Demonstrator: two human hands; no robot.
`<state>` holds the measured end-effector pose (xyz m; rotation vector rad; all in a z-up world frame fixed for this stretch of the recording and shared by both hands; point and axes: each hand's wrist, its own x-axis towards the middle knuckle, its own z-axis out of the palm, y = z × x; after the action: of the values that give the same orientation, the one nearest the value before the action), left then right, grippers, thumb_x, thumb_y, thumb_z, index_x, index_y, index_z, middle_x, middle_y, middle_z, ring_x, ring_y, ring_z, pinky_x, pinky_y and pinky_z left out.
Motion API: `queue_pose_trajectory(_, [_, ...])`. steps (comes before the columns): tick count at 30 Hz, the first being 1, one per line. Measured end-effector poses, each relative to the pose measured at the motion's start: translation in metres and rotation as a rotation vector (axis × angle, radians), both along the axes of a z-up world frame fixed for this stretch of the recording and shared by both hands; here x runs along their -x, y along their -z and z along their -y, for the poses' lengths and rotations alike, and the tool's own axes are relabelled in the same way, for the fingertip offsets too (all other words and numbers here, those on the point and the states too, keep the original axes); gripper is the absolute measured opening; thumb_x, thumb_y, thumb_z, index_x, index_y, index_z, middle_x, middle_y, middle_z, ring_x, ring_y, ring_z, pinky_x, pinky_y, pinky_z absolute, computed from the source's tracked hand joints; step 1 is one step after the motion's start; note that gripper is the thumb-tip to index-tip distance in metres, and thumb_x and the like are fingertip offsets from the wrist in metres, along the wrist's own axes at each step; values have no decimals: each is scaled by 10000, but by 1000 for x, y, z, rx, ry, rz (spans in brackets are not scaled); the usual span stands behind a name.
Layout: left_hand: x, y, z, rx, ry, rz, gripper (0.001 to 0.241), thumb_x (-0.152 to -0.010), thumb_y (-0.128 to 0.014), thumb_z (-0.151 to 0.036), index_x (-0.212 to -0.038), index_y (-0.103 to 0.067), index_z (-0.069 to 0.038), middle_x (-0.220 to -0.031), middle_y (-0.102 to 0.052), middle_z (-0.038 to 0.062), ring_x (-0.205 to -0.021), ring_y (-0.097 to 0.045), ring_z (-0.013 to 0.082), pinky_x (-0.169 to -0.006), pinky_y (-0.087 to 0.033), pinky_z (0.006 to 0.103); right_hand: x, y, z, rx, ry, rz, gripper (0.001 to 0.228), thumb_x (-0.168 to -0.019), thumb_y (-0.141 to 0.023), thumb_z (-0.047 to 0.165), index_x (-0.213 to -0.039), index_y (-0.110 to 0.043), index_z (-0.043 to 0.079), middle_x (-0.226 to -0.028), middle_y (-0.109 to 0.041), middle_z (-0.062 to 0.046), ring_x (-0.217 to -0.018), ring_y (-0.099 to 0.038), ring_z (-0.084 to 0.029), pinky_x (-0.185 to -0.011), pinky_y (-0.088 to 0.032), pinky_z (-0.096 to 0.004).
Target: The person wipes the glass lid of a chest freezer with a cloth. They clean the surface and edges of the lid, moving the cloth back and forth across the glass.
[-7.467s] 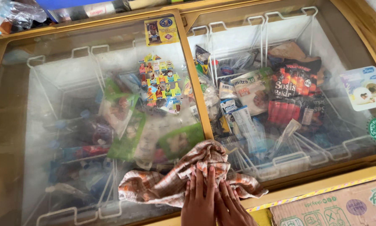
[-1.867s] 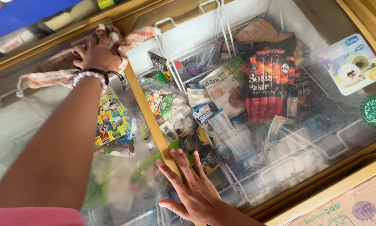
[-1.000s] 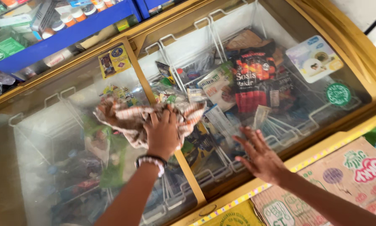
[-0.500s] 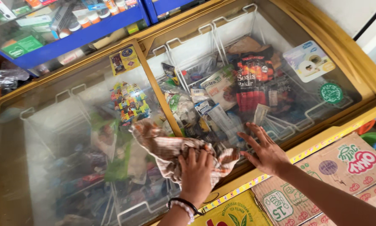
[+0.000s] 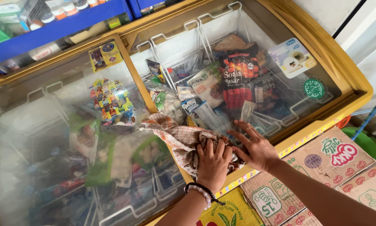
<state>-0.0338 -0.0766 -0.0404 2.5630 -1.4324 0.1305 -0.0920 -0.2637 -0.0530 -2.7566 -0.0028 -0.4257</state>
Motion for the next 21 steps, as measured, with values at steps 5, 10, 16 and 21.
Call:
queue_pose_trajectory(5, [2,3,3,2,-4,36,288,-893,-637,-173,-1161,-578,-86,-1376,-510,139,-1305,-425,417,-1027,-314,731,1,5,3,-50,-11,42,542,-927,-604,425,-1417,-541,203,-1538,-443,-145,-1424,-436,-382,-1137,-422,-474])
queue_pose_trajectory(10, [6,9,10,1,-35,46,331,-859,-628,-169,-1174,-572,-81,-1391,-495,149,-1296,-419,438,-1000,-308,752,-1,9,5,-43,-54,108,495,-947,-591,359,-1394,-554,151,-1525,-452,-185,-1396,-441,-419,-1167,-389,-513])
queue_pose_trajectory(16, [9,10,17,-44,-95,25,359,-832,-621,-135,-1180,-544,-94,-1418,-467,156,-1314,-399,458,-993,-292,766,-1,7,8,-119,-97,38,475,-923,-595,304,-1368,-543,143,-1509,-417,-208,-1402,-398,-459,-1121,-403,-510])
queue_pose_trajectory(21, [11,3,25,-145,-133,-88,471,-795,-634,-115,-1243,-493,-74,-1456,-395,177,-1330,-352,477,-972,-278,787,-3,7,13,-117,-158,35,448,-952,-574,245,-1378,-502,124,-1490,-399,-213,-1405,-388,-462,-1153,-373,-527])
